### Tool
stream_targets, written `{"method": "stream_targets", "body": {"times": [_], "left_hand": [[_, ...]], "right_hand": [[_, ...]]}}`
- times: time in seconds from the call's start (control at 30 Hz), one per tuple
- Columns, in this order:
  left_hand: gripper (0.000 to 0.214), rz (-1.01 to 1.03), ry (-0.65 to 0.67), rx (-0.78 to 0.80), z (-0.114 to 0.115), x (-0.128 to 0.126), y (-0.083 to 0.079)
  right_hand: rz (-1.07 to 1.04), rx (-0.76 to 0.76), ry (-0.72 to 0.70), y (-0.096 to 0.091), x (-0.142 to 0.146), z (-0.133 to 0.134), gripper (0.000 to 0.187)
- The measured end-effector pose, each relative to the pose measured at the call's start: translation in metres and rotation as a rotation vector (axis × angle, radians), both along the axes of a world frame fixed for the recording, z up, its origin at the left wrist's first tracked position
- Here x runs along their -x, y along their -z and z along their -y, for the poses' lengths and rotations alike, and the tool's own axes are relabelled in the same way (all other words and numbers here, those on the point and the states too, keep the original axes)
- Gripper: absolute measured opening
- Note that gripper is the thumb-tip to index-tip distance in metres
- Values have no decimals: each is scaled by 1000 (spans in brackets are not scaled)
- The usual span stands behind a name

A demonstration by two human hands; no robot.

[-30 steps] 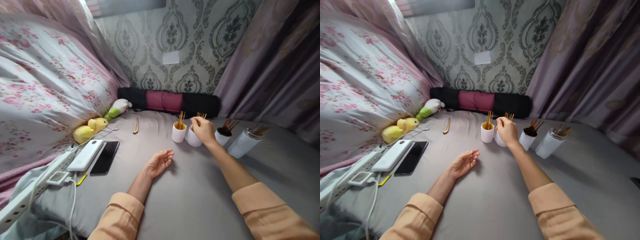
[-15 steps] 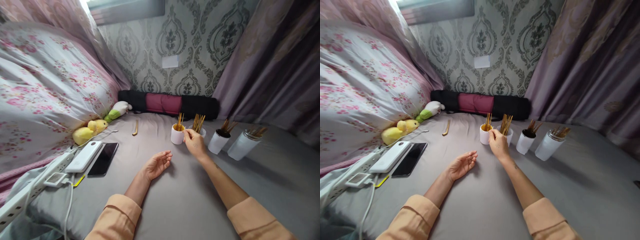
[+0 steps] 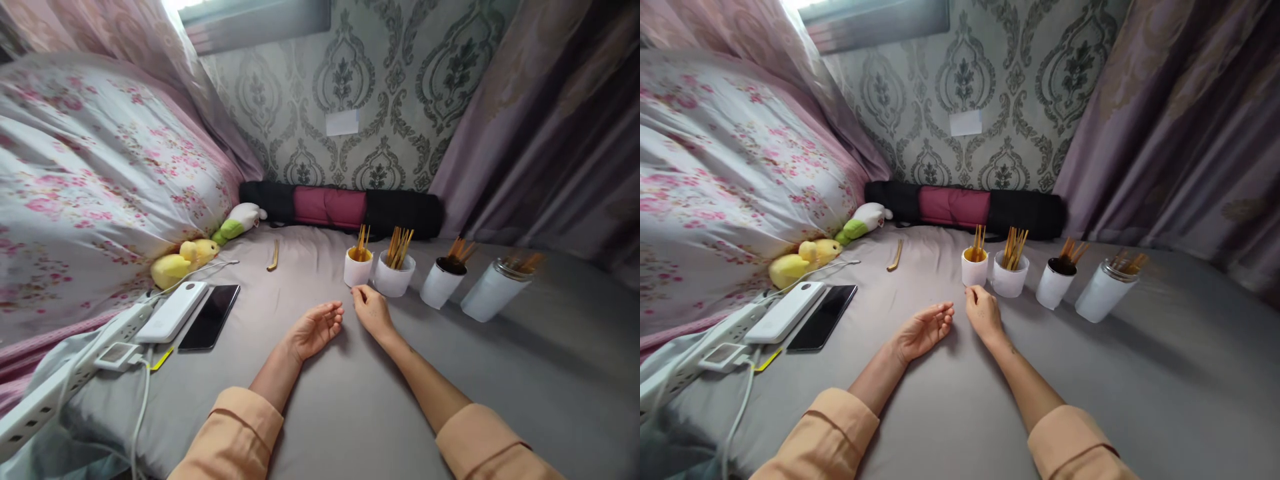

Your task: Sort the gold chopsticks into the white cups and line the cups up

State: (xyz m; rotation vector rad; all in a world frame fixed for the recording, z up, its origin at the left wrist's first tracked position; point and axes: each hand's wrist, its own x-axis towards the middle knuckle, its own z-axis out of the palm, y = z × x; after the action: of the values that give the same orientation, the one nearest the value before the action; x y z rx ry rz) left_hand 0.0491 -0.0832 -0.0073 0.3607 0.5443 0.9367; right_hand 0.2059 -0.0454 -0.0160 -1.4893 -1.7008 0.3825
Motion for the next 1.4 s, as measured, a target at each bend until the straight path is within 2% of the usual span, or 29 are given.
{"method": "stream_targets", "body": {"times": [0.33, 0.9, 1.17, 1.4], "left_hand": [[15, 3, -1, 28, -1, -1, 0], [15, -23, -21, 58, -2, 0, -2], [13, -156, -117, 96, -13, 8, -9], [9, -305, -195, 115, -30, 27, -16]], "right_hand": [[-39, 69, -20, 5, -2, 5, 29], [-83, 72, -104, 8, -7, 5, 26], [-79, 85, -88, 6, -8, 5, 27], [-76, 93, -88, 8, -8, 5, 26]]}}
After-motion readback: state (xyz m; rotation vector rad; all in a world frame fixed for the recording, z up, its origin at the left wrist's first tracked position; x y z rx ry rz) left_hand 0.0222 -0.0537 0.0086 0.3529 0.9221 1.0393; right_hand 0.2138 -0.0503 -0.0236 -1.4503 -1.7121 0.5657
